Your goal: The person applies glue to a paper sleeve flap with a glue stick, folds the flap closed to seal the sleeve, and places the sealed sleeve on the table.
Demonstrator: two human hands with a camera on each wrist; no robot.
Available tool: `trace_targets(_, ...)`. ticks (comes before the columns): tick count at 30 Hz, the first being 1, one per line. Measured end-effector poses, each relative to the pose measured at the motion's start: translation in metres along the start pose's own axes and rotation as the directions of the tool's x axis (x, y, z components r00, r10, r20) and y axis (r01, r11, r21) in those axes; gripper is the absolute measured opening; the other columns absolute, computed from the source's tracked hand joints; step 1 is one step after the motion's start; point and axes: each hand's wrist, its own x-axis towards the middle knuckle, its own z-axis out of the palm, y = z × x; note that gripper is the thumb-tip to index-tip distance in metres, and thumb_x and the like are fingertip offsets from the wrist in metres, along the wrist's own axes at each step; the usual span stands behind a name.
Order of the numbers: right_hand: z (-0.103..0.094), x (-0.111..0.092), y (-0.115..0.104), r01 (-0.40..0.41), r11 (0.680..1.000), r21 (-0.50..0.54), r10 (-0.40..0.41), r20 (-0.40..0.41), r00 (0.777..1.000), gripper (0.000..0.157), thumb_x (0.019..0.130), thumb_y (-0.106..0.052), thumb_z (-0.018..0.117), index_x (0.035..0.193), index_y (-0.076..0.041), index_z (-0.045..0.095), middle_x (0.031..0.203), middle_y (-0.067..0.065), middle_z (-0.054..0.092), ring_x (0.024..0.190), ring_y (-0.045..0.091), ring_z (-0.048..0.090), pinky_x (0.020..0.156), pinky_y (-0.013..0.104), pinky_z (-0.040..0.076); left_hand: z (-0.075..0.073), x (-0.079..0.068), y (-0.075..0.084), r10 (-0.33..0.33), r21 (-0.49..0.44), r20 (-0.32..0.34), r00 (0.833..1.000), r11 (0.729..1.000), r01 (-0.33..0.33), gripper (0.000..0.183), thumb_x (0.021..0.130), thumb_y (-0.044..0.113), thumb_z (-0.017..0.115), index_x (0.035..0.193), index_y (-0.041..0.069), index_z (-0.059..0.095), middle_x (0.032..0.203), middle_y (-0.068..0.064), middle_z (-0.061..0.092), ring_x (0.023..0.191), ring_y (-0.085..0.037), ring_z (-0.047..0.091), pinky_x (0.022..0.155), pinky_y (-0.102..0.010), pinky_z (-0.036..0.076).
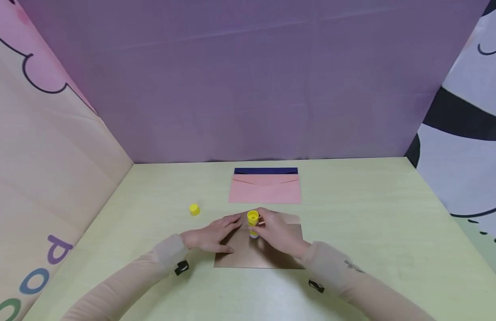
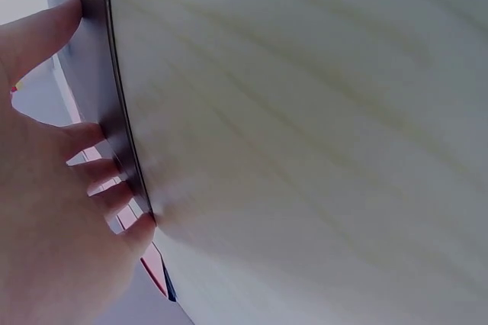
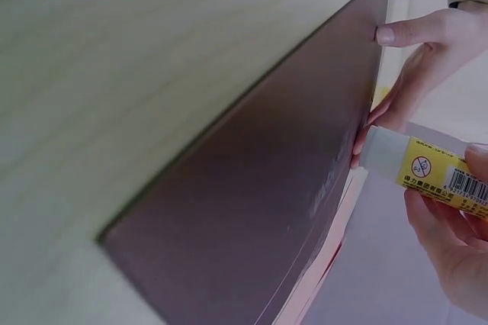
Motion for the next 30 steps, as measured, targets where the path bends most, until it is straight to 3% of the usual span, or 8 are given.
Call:
trace_targets(9, 0.011, 0.005, 0.000, 0.056, 0.998, 0.029, -0.058, 0.059, 0.997, 0.027, 0.082, -0.004, 0.061, 0.107, 0.000, 0.052, 0.101, 0.008, 0.057, 0.094, 0.018, 0.056, 0.077, 0.021, 0.048, 0.002, 0.002, -0.001, -0.005, 0.024, 0.003, 1.000, 1.000, 0.005, 0.075, 0.086, 0.047, 0.048, 0.142, 0.010, 0.014, 0.148, -0.006, 0.001, 0.135, -0.021, 0.004, 0.108, -0.037, 0.011)
trace_targets(20, 0.016, 0.006, 0.001, 0.119, 0.985, -0.127, -0.116, 0.034, 0.993, 0.028, 0.082, -0.005, 0.061, 0.108, -0.002, 0.051, 0.103, 0.005, 0.054, 0.091, 0.015, 0.057, 0.075, 0.018, 0.048, 0.002, 0.004, 0.001, -0.018, 0.032, 0.011, 1.000, 0.999, 0.018, 0.076, 0.086, 0.047, 0.048, 0.142, 0.010, 0.013, 0.148, -0.006, 0.001, 0.135, -0.021, 0.004, 0.108, -0.037, 0.010)
trace_targets(30, 0.011, 0.004, 0.005, 0.119, 0.983, -0.141, -0.112, 0.056, 0.992, 0.031, 0.083, -0.007, 0.060, 0.111, -0.001, 0.048, 0.099, 0.005, 0.055, 0.090, 0.017, 0.058, 0.074, 0.018, 0.049, -0.001, 0.003, 0.002, -0.035, 0.024, 0.043, 0.998, 0.999, 0.034, 0.075, 0.086, 0.046, 0.049, 0.142, 0.010, 0.013, 0.148, -0.006, 0.000, 0.135, -0.021, 0.002, 0.108, -0.036, 0.009)
